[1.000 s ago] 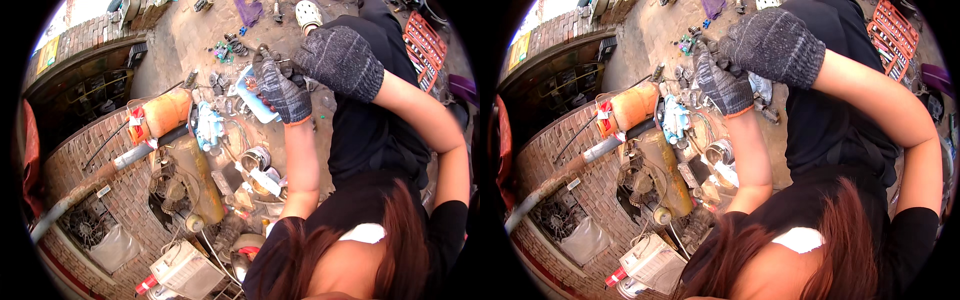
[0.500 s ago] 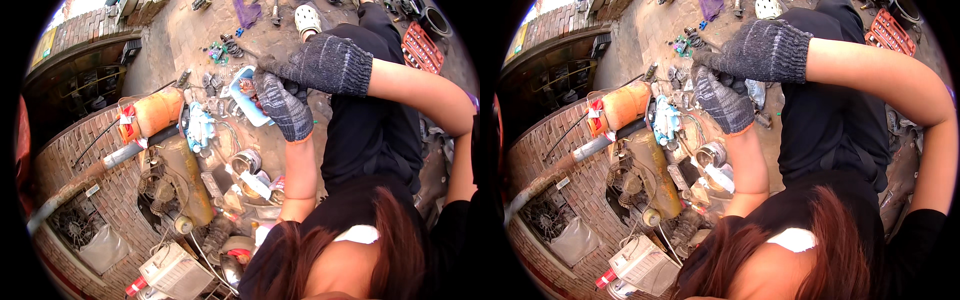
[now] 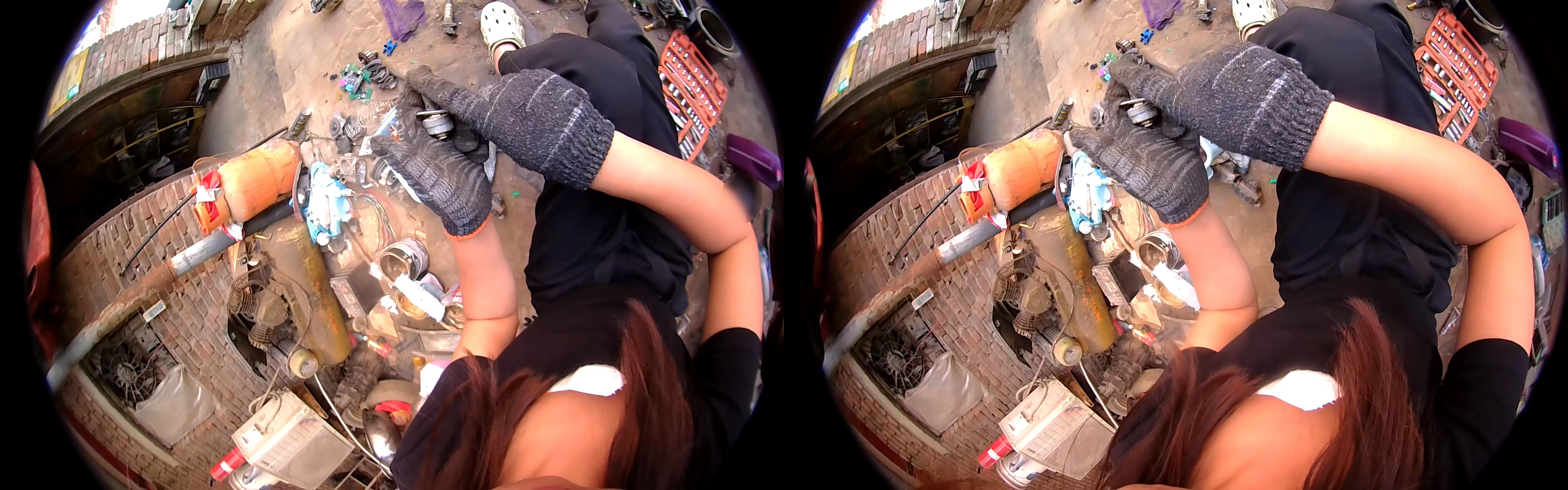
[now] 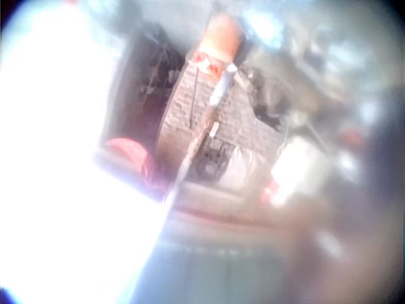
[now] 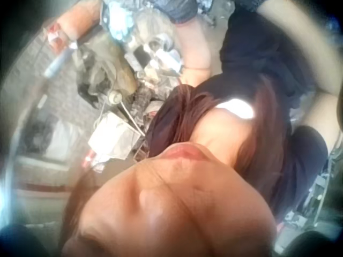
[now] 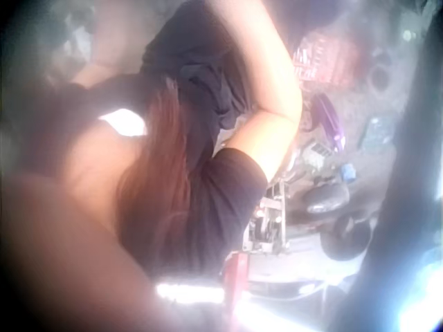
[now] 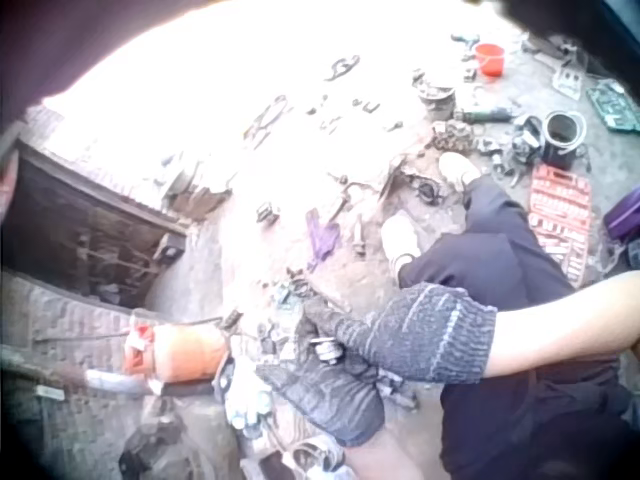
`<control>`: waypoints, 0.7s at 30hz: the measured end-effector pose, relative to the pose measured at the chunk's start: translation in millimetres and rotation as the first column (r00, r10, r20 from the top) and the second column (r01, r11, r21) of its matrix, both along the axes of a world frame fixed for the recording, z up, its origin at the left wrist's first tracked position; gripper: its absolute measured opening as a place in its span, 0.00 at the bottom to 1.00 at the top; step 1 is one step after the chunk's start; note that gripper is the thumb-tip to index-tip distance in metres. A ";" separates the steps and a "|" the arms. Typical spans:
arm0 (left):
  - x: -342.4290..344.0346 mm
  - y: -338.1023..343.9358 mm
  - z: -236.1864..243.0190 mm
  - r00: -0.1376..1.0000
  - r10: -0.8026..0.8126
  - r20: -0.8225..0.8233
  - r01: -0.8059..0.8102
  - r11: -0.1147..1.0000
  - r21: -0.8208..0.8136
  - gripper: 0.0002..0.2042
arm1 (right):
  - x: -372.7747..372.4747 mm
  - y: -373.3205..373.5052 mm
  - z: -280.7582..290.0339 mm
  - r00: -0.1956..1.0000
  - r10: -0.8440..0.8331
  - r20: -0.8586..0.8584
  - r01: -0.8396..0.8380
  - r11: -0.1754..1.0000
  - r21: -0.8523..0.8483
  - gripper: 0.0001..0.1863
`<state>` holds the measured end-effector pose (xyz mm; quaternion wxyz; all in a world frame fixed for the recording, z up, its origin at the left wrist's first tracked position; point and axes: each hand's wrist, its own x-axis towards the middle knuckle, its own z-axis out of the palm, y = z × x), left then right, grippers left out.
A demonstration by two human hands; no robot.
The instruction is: The person sits on the floor and uses a screwdriver and pliers to manipulate a small mechanical component. They repeatedly adjust and probe the part while surrounded by tools and disassembled pieces.
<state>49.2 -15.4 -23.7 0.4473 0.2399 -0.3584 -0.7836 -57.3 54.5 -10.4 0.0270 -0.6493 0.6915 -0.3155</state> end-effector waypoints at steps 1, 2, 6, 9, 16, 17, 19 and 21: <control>3.5 -2.5 4.0 0.986 -0.097 -0.138 0.116 0.984 0.137 0.39 | -0.2 -1.4 -2.3 0.999 0.007 -0.041 -0.006 1.000 0.011 0.34; 4.2 -2.5 4.0 0.996 0.028 0.081 -0.039 0.988 0.147 0.44 | -0.9 -2.6 -5.2 0.996 0.014 -0.083 -0.012 1.000 0.022 0.36; -4.2 -1.0 12.6 0.983 0.084 0.161 -0.115 0.975 0.191 0.43 | -14.6 -2.0 -10.4 0.994 0.023 -0.103 -0.047 0.972 -0.231 0.36; 15.6 -16.7 1.6 0.983 -0.161 -0.089 0.167 0.984 0.062 0.43 | -17.8 6.5 -13.3 0.987 0.103 -0.123 -0.104 0.995 0.004 0.28; 12.0 -10.6 19.2 0.972 -0.174 -0.156 0.195 0.972 0.128 0.45 | -16.1 19.9 -5.7 0.969 0.060 -0.239 -0.082 0.993 -0.084 0.21; 14.7 -12.2 15.7 0.957 -0.219 -0.191 0.241 0.966 0.097 0.45 | -15.8 20.7 -5.9 0.967 0.049 -0.251 -0.083 0.989 -0.126 0.21; 15.5 -13.8 9.9 0.944 -0.241 -0.226 0.262 0.963 0.064 0.45 | -17.2 25.2 -3.2 0.959 0.042 -0.281 -0.081 0.988 -0.130 0.21; 14.7 -12.8 8.9 0.944 -0.250 -0.216 0.263 0.964 0.037 0.44 | -16.6 31.1 -0.2 0.949 0.056 -0.310 -0.077 0.996 -0.054 0.19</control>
